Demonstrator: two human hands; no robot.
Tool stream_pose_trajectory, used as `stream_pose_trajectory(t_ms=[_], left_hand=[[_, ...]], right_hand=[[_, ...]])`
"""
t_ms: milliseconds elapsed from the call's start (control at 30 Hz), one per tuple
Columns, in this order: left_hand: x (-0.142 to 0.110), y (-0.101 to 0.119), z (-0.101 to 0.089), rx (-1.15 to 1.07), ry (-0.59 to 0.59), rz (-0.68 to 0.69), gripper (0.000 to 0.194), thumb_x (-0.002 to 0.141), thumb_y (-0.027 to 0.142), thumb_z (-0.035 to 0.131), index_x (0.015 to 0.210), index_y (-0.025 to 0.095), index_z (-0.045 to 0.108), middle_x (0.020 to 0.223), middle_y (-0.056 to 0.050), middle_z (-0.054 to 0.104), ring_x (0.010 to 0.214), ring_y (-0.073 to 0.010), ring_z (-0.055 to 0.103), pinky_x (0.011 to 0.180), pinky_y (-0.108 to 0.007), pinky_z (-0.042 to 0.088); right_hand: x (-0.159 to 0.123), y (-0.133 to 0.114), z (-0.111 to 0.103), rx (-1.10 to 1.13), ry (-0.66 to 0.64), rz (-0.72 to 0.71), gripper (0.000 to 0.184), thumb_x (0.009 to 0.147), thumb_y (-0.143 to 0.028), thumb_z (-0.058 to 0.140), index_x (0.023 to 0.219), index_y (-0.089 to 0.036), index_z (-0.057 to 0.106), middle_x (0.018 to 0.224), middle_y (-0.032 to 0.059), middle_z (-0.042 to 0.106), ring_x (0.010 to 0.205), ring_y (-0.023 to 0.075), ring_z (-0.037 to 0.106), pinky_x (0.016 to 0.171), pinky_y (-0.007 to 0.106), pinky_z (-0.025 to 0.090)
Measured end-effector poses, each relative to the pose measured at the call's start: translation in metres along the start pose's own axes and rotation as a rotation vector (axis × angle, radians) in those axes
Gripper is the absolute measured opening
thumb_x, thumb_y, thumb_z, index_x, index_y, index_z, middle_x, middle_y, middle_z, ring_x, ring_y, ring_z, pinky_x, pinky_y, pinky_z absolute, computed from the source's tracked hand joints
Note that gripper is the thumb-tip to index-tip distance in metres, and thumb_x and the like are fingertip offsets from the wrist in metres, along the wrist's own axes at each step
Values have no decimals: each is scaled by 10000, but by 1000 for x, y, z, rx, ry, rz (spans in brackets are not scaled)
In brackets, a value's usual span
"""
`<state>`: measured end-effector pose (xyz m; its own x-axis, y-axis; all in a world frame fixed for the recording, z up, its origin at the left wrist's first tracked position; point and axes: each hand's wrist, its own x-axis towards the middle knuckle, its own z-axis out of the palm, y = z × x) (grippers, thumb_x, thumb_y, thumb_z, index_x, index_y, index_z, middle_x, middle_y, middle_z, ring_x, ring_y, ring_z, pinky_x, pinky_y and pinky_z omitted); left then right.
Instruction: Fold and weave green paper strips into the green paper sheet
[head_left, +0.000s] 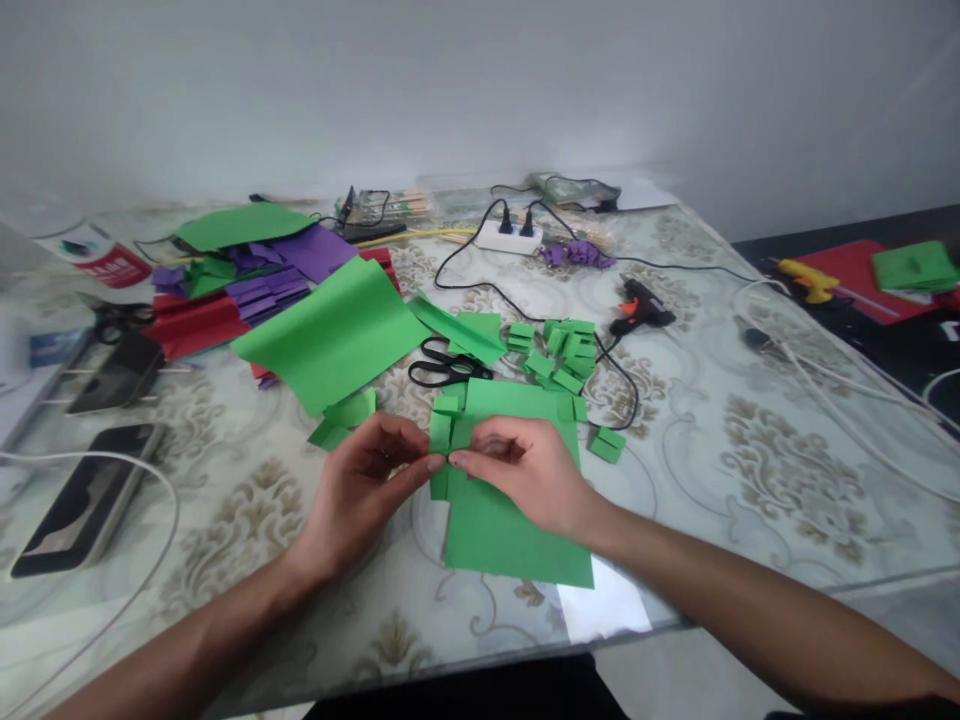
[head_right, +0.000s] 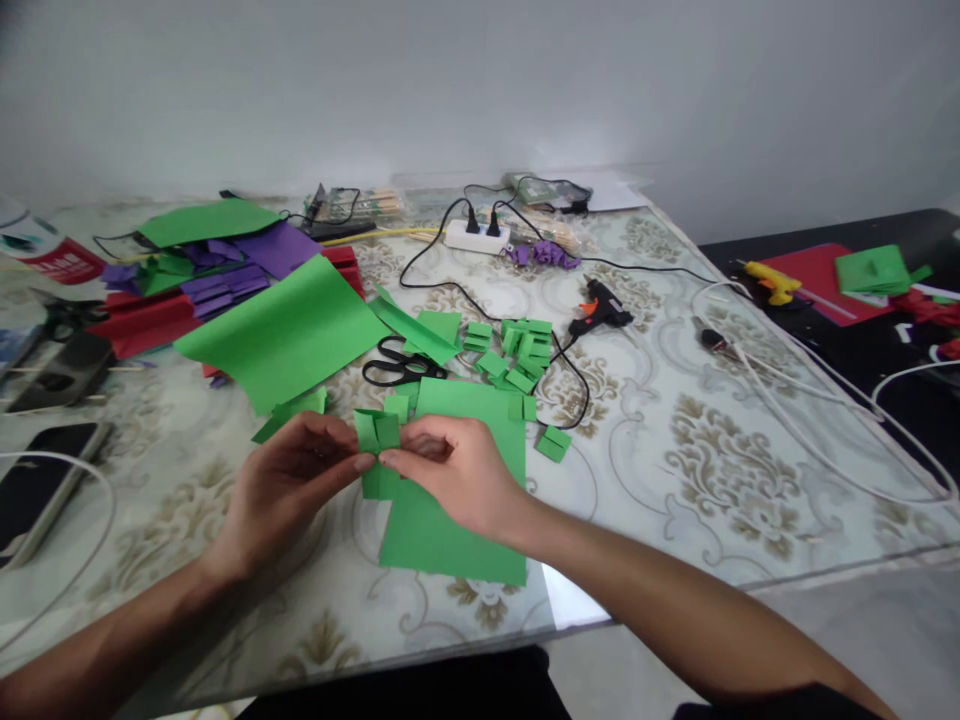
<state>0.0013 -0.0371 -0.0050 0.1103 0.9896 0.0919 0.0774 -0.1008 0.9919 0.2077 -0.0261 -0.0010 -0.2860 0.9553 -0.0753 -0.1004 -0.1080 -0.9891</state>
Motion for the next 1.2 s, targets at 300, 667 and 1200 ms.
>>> stream_pose_trajectory(t_ms=[300, 667, 1200], left_hand=[[3, -2, -1, 88, -101, -34, 120, 911, 329, 801, 869, 218, 788, 759, -1, 749, 679, -134, 684, 621, -199, 551], [-1, -2, -1, 273, -36, 101, 100, 920, 288, 764, 851, 216, 759, 742, 5, 728, 638, -131, 633, 576, -210, 495], [-1, -3, 1, 303, -48, 132, 100, 932, 267, 732, 848, 216, 714, 752, 13, 697, 664, -139, 624, 592, -223, 484]], right_hand=[[0, 4, 0, 4, 15, 0, 337, 778, -469, 868, 742, -201, 667, 683, -21, 646, 636, 142, 602, 637, 276, 518], [0, 2, 1, 49, -17, 57, 382, 718, -464, 922, 734, -196, 651, 689, -34, 622, 643, 126, 565, 652, 266, 493], [-2, -2, 3, 28, 5, 68, 373, 741, -500, 899, 766, -202, 675, 678, -23, 641, 629, 140, 590, 621, 270, 491]])
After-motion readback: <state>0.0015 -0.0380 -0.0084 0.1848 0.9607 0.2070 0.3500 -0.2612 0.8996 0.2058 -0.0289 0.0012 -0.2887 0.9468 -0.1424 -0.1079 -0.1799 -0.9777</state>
